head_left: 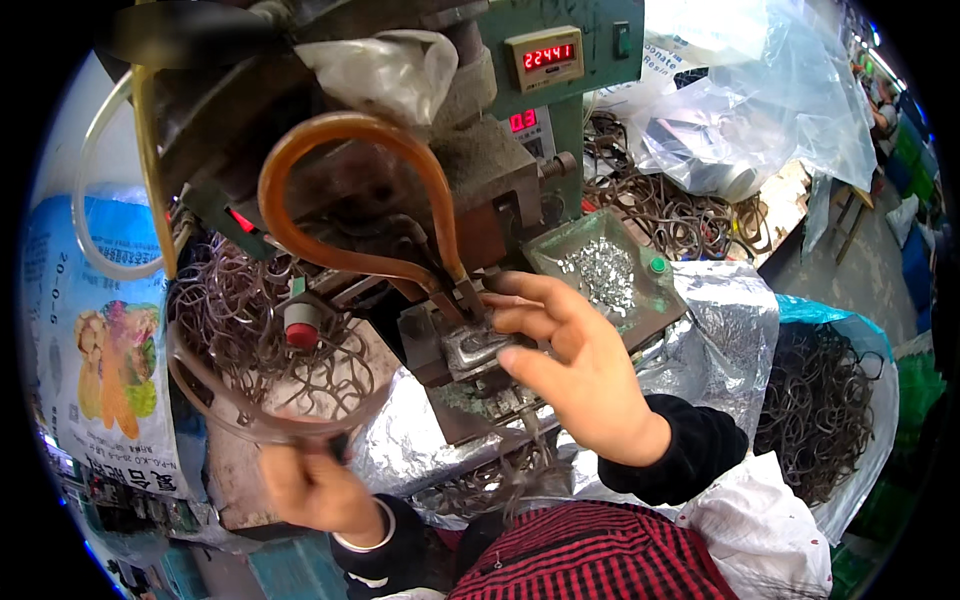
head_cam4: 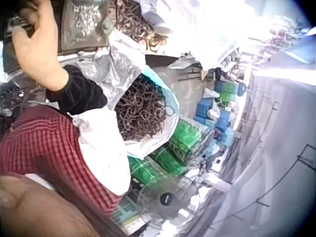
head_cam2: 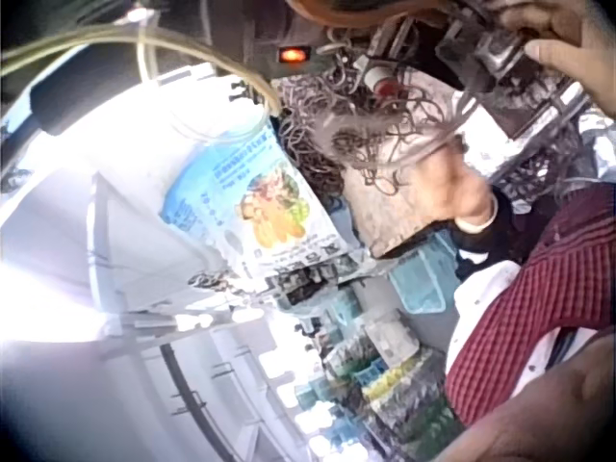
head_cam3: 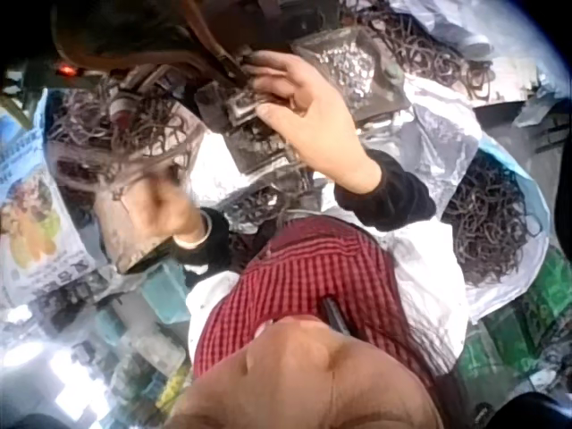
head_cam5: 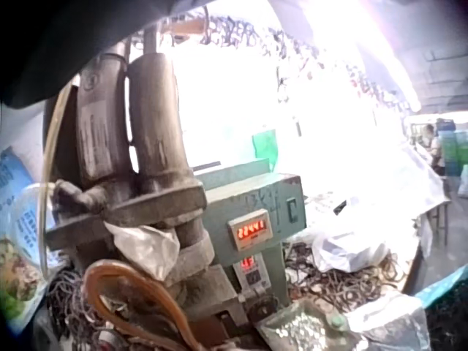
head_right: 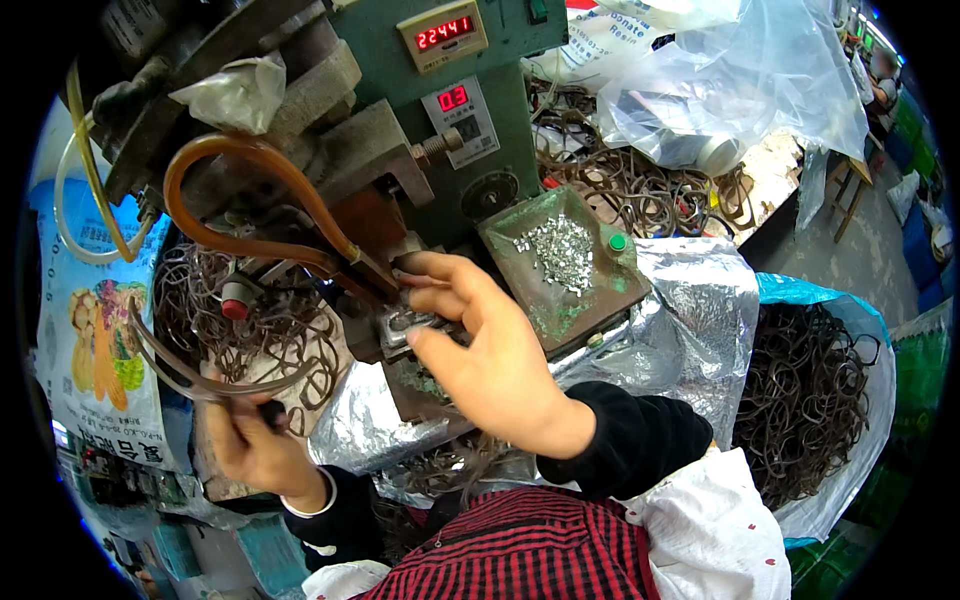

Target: The person repeatedly places metal rings into a press machine, operates the lever to press them, and removes the finished pieces. The person also picks up small metal components from a tray and places them into the machine during the process.

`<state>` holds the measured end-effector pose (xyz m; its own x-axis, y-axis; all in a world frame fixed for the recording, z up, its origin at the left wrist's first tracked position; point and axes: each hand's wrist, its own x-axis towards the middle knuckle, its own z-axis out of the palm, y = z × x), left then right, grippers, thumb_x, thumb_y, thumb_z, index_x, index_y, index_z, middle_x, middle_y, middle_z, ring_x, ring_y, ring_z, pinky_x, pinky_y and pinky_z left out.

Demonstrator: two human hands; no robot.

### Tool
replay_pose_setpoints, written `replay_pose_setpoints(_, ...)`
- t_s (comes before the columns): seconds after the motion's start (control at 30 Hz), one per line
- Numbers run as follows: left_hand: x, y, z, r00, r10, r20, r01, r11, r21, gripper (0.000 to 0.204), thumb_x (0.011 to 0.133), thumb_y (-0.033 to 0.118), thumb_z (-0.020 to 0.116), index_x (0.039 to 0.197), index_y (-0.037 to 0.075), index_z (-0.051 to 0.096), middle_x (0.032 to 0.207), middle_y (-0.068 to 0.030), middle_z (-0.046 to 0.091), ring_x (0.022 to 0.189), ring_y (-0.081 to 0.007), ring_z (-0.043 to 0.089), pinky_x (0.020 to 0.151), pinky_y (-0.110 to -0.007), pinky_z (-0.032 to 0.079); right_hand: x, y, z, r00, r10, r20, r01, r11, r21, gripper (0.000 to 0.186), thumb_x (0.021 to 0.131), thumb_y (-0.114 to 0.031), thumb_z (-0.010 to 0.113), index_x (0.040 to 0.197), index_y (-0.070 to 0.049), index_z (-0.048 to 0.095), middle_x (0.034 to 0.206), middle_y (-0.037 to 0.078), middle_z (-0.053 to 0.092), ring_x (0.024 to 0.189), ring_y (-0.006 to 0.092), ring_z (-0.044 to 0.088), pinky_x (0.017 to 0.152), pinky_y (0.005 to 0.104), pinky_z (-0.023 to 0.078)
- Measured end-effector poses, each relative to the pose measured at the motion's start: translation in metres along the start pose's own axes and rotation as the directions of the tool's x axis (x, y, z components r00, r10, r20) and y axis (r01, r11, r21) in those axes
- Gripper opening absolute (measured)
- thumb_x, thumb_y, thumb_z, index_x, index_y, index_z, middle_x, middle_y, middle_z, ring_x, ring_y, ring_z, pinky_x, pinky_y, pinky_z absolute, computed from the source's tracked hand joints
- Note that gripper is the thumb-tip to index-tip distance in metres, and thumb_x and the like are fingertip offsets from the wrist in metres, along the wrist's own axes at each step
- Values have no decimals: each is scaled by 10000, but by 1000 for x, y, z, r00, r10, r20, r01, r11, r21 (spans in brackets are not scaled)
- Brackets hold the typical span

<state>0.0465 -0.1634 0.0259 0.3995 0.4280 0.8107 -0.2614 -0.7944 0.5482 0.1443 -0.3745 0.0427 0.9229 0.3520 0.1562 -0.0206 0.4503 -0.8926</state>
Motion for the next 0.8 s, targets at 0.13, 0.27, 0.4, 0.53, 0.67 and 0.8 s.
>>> replay_pose_setpoints(0.13, -5, 22, 49, 875, 436, 210, -403, 897, -182, 339, 719, -93, 671, 1031, 21, 739, 866, -126, 694, 711, -217, 648, 594, -310, 519, 18, 3, -32, 984, -82, 157, 133, 928, -348, 453, 875, -23, 587, 1323, 4, 529, 1170, 161, 661, 1133, 239, 638, 986, 350, 474)
replay_pose_setpoints(0.27, 2, 23, 73, 768, 569, 294, -514, 821, -248, 396, 667, -119, 682, 1028, 35, 735, 841, -105, 677, 660, -246, 629, 555, -311, 498, 39, 46, -119, 933, -343, 111, 104, -37, -994, 268, 781, -126, 706, 1027, -25, 680, 1145, 177, 640, 1181, 363, 560, 930, 464, 488)
replay_pose_setpoints(0.4, -4, 16, 74, 745, 608, 275, -540, 792, -285, 321, 679, -112, 689, 963, 33, 728, 823, -97, 668, 629, -234, 605, 532, -308, 478, 37, 63, -149, 872, -484, 74, 88, 7, -996, 200, 737, -130, 743, 926, -74, 704, 1109, 142, 650, 1174, 345, 568, 889, 470, 505)
replay_pose_setpoints(0.53, -5, 16, 74, 749, 613, 252, -553, 788, -271, 310, 699, -122, 676, 963, 31, 725, 827, -100, 672, 632, -237, 598, 542, -319, 475, 52, 65, -143, 830, -548, 107, 144, 24, -989, 128, 728, -120, 732, 844, -98, 684, 969, 57, 668, 1030, 280, 625, 784, 430, 519)
replay_pose_setpoints(0.67, -11, 18, 73, 801, 525, 287, -458, 846, -271, 366, 693, -97, 672, 1030, 34, 729, 898, -126, 697, 668, -249, 606, 578, -310, 462, 90, 75, -127, 843, -472, 260, 258, -69, -964, 121, 756, -126, 686, 865, -84, 654, 884, 78, 614, 909, 289, 604, 700, 414, 501)
replay_pose_setpoints(0.8, -13, 5, 12, 788, 549, 279, -590, 803, 85, 318, 797, -37, 661, 1096, 53, 724, 1013, -178, 716, 722, -284, 613, 651, -324, 451, 88, 98, -142, 879, -410, 242, 192, -158, -969, 135, 732, -85, 650, 864, -59, 639, 918, 128, 610, 912, 330, 603, 725, 456, 504)
